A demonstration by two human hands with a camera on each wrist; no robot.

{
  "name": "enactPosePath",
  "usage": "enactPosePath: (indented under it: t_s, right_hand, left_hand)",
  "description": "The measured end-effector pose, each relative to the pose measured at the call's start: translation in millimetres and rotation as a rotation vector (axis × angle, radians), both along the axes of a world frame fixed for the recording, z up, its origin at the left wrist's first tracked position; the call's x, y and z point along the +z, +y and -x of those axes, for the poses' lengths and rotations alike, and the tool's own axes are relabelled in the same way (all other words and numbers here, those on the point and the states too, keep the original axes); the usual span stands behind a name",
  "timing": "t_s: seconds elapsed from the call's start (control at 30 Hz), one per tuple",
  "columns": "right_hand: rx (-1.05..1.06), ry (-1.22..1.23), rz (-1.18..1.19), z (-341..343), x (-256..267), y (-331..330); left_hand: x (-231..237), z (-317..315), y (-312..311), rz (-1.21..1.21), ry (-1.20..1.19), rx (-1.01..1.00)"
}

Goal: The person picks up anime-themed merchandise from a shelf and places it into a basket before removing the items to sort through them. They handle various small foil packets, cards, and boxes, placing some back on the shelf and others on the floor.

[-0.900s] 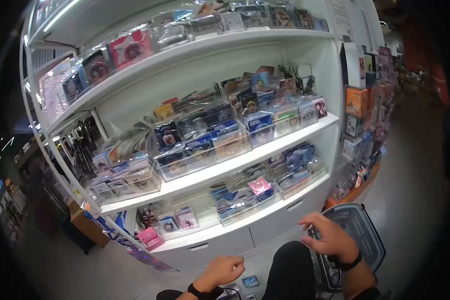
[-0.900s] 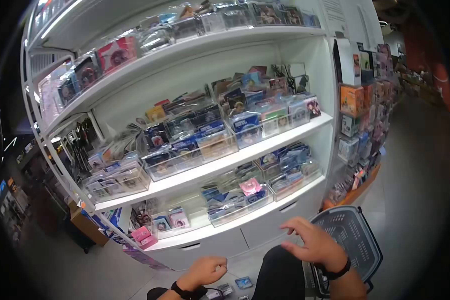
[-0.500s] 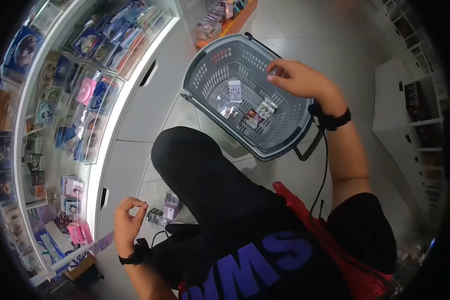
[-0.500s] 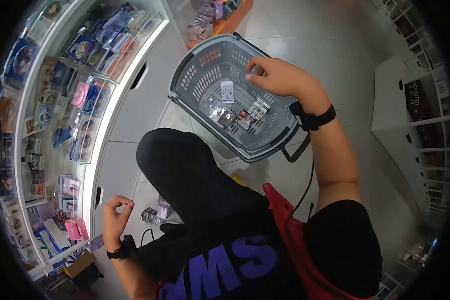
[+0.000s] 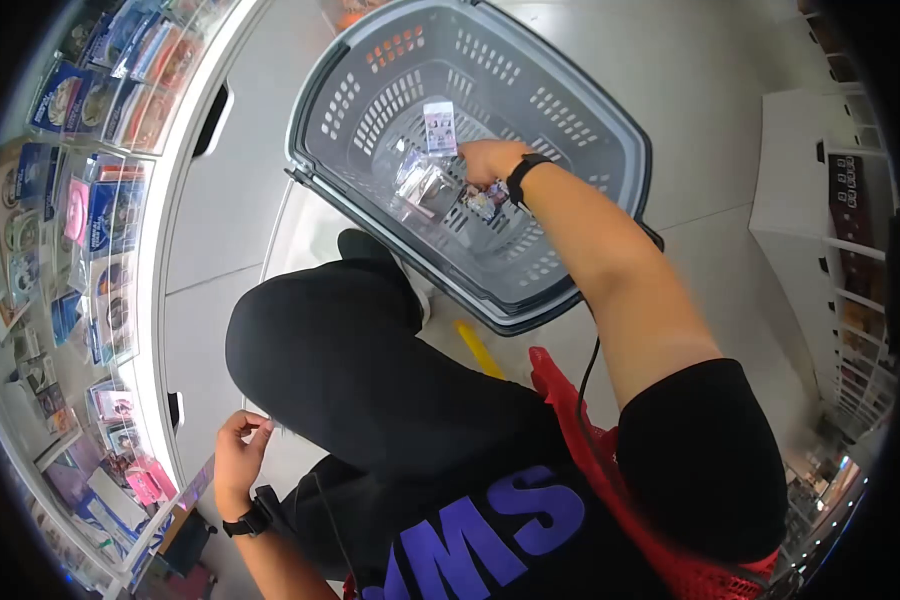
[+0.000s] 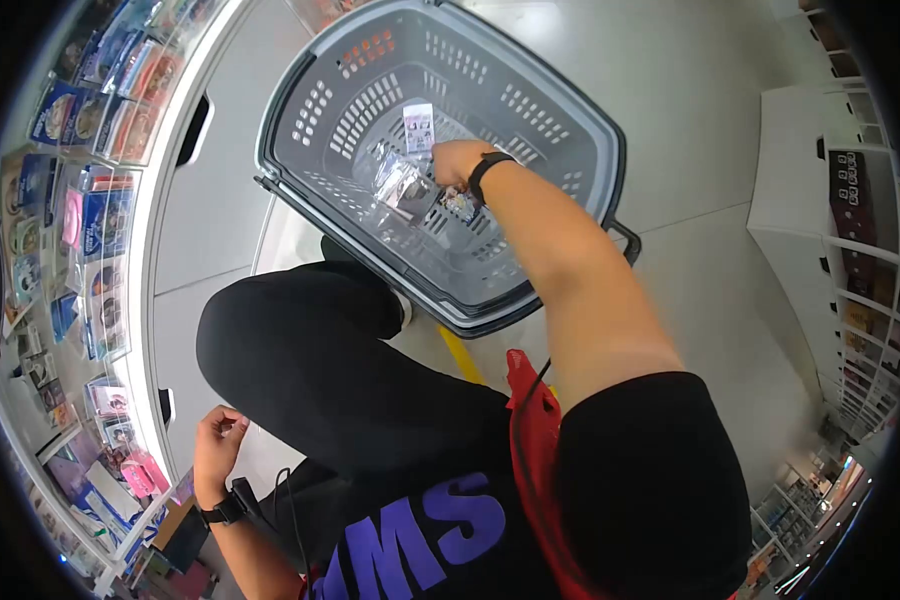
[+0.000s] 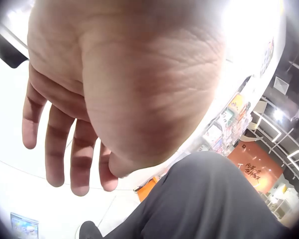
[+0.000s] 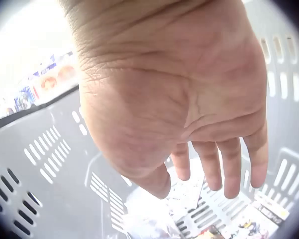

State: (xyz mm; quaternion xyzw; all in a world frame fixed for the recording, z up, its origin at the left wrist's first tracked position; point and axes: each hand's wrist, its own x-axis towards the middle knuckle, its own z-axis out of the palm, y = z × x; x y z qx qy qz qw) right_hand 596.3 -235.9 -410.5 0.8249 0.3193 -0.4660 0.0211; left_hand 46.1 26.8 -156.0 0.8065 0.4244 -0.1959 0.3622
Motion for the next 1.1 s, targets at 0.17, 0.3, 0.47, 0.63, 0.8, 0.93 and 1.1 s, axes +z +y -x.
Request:
enactPosePath:
  t_s: [0.17, 0.3, 0.47, 0.63, 0.8, 0.93, 1.1]
  right_hand:
    - [-0.112, -0.024, -0.121, 39, -39, 27]
    - [-0.209, -0.008, -0.234, 47, -85, 31]
    - [-0.332, 0.181, -0.332, 29, -114, 18]
    - [-0.32, 0.22, -0.261, 14, -76, 14]
    - [-0.546, 0.434, -0.313, -13, -31, 9]
    - [-0.549, 0.472, -0.57, -26, 29, 8]
    - [-0.612, 0.574, -1.096, 28, 194, 10]
  left_hand:
    - [-14, 12, -2, 0.016, 0.063, 0.075]
    - [-18, 12, -4, 0.002, 0.087, 0.09]
    - [-30, 9, 3, 0.014, 0.04, -0.025]
    - [-36, 0, 2, -0.019, 0.107, -0.04]
    - [-27, 0, -7, 0.012, 0.084, 0.113]
    - [-22, 16, 1, 0.069, -0.011, 0.183]
    - [26, 6, -11, -0.046, -0.359, 0.23]
